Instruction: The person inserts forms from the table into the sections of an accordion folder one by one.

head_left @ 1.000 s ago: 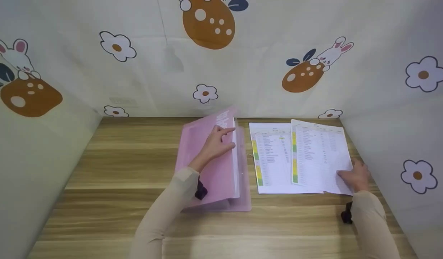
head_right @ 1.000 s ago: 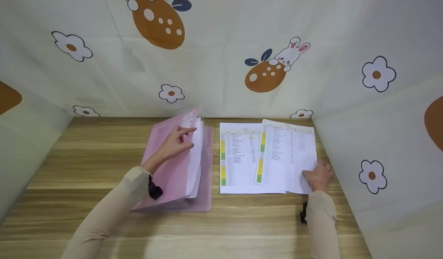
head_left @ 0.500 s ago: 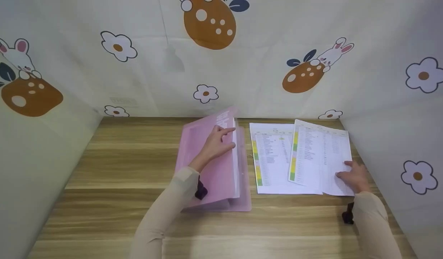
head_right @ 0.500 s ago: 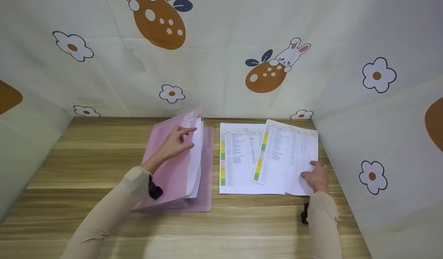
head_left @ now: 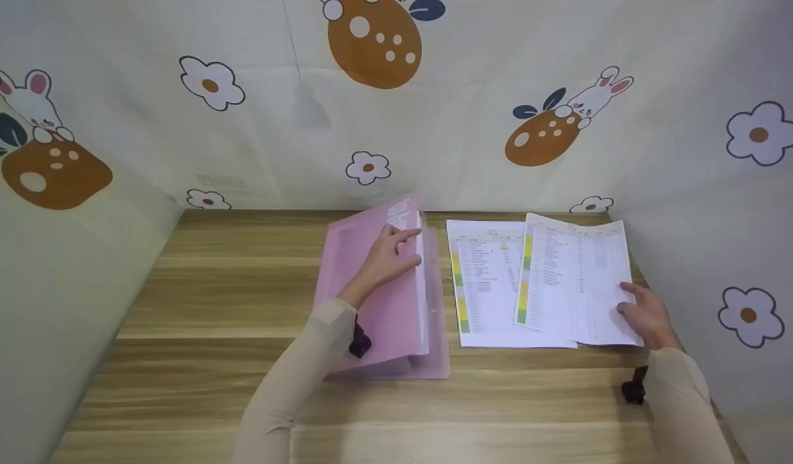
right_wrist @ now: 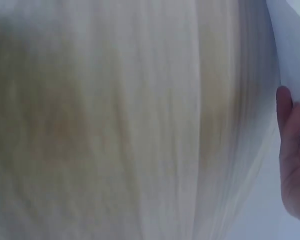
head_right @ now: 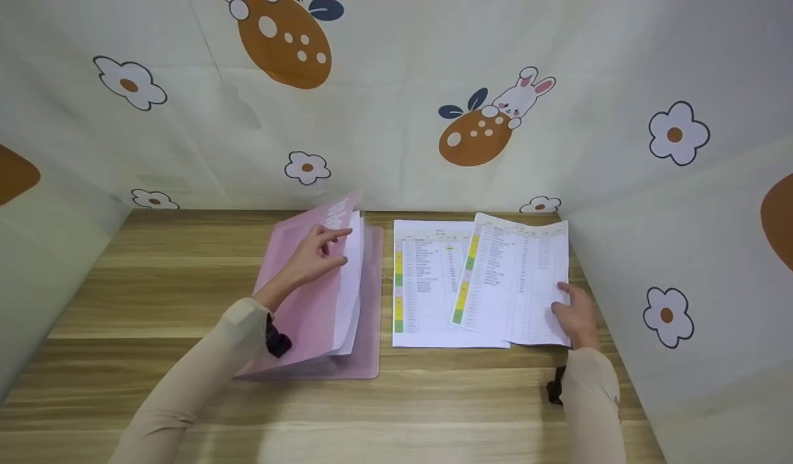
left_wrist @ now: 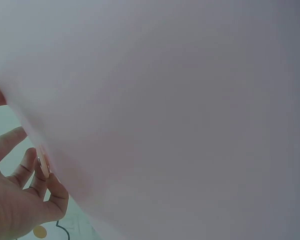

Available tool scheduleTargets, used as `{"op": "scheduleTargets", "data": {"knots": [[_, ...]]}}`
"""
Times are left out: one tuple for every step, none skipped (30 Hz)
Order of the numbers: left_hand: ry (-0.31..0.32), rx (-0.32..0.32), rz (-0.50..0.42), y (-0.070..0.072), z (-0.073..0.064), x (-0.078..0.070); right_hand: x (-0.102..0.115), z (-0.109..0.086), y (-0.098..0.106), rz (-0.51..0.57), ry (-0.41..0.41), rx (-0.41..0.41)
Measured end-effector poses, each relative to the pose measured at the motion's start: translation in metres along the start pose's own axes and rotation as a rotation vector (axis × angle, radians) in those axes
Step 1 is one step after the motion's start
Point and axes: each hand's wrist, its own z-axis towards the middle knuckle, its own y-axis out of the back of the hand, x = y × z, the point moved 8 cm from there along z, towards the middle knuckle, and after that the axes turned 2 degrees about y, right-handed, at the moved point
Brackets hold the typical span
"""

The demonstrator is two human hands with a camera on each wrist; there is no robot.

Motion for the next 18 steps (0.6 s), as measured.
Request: {"op": "scheduleTargets", "data": {"knots": [[0.001, 0.001, 0.000, 0.000, 0.000, 0.000, 0.000, -0.001, 0.001, 0.008, 0.000, -0.007], [0.001, 0.002, 0.001, 0.000, 0.000, 0.000, 0.000, -0.001, 0.003, 0.009, 0.002, -0.014], [0.000, 0.002, 0.001, 0.000, 0.000, -0.001, -0.001, -0.002, 0.004, 0.017, 0.000, -0.022], [-0.002, 0.002, 0.001, 0.000, 0.000, -0.001, -0.001, -0.003, 0.005, 0.026, -0.007, -0.027], [-0.003, 0.003, 0.002, 0.000, 0.000, -0.001, -0.001, -0.003, 0.006, 0.034, -0.008, -0.031], [-0.003, 0.004, 0.002, 0.000, 0.000, -0.001, -0.001, -0.004, 0.007, 0.048, -0.008, -0.034], [-0.002, 0.006, 0.002, 0.000, 0.000, -0.001, -0.001, -0.005, 0.008, 0.064, -0.018, -0.033], [-0.005, 0.006, 0.002, 0.000, 0.000, -0.001, -0.001, -0.005, 0.008, 0.078, -0.025, -0.033], [-0.006, 0.006, 0.001, 0.000, 0.000, -0.002, 0.000, -0.006, 0.009, 0.095, -0.032, -0.032], [-0.007, 0.007, 0.001, 0.000, 0.000, -0.002, 0.001, -0.007, 0.009, 0.100, -0.034, -0.032], [-0.007, 0.007, 0.001, 0.000, 0.000, -0.002, 0.002, -0.007, 0.010, 0.102, -0.031, -0.033], [-0.005, 0.008, 0.001, 0.000, 0.000, -0.001, 0.004, -0.008, 0.011, 0.110, -0.027, -0.033], [-0.003, 0.009, -0.001, 0.000, 0.000, -0.001, 0.006, -0.008, 0.012, 0.111, -0.022, -0.036], [-0.003, 0.009, -0.002, 0.000, 0.000, -0.001, 0.008, -0.009, 0.013, 0.114, -0.016, -0.038], [-0.003, 0.008, -0.003, 0.000, 0.000, -0.002, 0.010, -0.010, 0.014, 0.114, -0.006, -0.042], [-0.004, 0.007, -0.003, 0.000, 0.000, -0.002, 0.012, -0.010, 0.015, 0.114, 0.001, -0.046], [-0.005, 0.006, -0.003, 0.000, -0.001, -0.002, 0.014, -0.011, 0.016, 0.118, 0.011, -0.052], [-0.007, 0.005, -0.004, 0.001, -0.001, -0.002, 0.015, -0.012, 0.017, 0.121, 0.019, -0.058]]}}
